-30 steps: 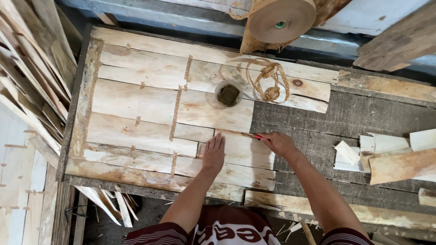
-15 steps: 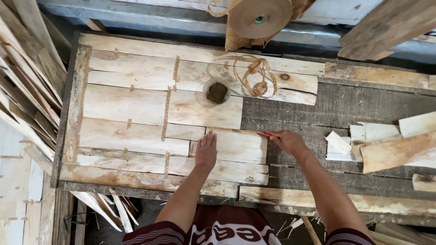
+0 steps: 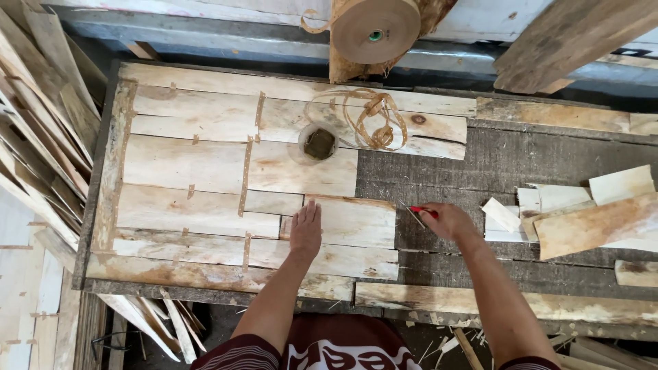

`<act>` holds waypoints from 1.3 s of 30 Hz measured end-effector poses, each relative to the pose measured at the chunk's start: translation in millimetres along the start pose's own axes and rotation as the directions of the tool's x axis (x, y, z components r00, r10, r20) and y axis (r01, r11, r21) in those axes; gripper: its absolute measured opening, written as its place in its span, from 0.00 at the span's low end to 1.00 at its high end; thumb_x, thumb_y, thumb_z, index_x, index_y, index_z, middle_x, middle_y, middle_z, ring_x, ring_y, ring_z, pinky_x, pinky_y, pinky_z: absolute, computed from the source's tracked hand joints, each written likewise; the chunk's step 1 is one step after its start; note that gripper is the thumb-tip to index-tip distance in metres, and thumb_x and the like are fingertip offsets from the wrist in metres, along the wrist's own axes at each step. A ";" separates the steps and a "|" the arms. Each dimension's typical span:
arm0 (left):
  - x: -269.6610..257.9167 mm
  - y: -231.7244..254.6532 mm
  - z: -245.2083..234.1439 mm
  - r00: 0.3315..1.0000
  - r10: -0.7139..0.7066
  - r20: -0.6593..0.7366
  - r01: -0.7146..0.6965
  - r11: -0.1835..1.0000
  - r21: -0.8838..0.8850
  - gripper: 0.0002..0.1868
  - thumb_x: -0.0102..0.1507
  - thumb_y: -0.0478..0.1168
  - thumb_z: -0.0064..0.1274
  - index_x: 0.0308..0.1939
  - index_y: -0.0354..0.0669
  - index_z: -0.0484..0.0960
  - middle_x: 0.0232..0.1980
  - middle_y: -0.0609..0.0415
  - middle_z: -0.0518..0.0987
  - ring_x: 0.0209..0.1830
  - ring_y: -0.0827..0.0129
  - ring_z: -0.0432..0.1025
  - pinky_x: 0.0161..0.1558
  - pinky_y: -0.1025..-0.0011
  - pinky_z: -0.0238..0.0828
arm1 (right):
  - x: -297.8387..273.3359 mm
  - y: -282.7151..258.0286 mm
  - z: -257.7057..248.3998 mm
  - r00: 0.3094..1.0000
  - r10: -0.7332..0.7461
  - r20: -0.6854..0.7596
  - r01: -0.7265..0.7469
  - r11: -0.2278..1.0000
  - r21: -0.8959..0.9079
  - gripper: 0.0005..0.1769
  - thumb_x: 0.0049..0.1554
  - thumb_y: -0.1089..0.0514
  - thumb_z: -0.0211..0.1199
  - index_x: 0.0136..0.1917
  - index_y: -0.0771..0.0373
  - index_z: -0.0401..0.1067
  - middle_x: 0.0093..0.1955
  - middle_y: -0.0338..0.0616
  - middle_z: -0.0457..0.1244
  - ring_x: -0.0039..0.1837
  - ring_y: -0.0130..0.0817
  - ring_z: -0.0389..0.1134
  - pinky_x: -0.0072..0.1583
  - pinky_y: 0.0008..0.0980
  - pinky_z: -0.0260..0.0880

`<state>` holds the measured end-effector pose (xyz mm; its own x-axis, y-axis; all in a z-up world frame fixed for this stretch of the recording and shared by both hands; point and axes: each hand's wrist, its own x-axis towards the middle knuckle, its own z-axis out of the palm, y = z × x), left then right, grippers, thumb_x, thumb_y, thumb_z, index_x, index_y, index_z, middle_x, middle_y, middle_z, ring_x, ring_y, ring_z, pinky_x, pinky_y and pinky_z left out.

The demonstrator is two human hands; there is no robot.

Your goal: Using a utility knife to shave or trim thin strips of wood on a workbench.

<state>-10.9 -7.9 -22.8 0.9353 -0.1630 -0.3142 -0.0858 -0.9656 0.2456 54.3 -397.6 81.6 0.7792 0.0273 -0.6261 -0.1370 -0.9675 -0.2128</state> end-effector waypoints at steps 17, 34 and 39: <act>6.9 -0.2 17.3 0.996 0.017 -0.089 -0.013 0.999 0.052 0.35 0.65 0.37 0.44 0.76 0.37 0.56 0.82 0.47 0.51 0.78 0.54 0.50 0.74 0.56 0.46 | 42.4 -124.5 61.2 0.878 -0.302 -0.370 0.332 0.943 0.018 0.11 0.56 0.57 0.64 0.53 0.57 0.75 0.54 0.49 0.65 0.57 0.54 0.67 0.58 0.50 0.70; 1.3 -1.7 10.9 0.994 0.023 -0.107 -0.021 1.000 0.017 0.35 0.65 0.37 0.46 0.77 0.38 0.56 0.82 0.48 0.52 0.79 0.54 0.50 0.75 0.57 0.46 | 14.4 -60.8 60.7 0.711 -0.015 -0.703 0.143 0.982 0.123 0.11 0.57 0.65 0.63 0.55 0.63 0.73 0.54 0.53 0.64 0.56 0.57 0.68 0.56 0.52 0.71; 1.4 -7.3 12.4 0.993 0.048 -0.106 -0.051 0.998 -0.030 0.43 0.62 0.44 0.59 0.77 0.39 0.57 0.82 0.49 0.52 0.79 0.55 0.50 0.75 0.58 0.46 | 4.5 -63.5 89.9 0.763 0.067 -0.643 0.180 0.933 0.311 0.23 0.59 0.63 0.57 0.69 0.60 0.69 0.52 0.59 0.64 0.52 0.60 0.69 0.52 0.53 0.72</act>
<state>-13.2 -3.5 -36.4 0.9613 -0.1864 -0.2031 -0.1231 -0.9495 0.2886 11.5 -313.5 24.9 0.9786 -0.2054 -0.0097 -0.1776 -0.8199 -0.5442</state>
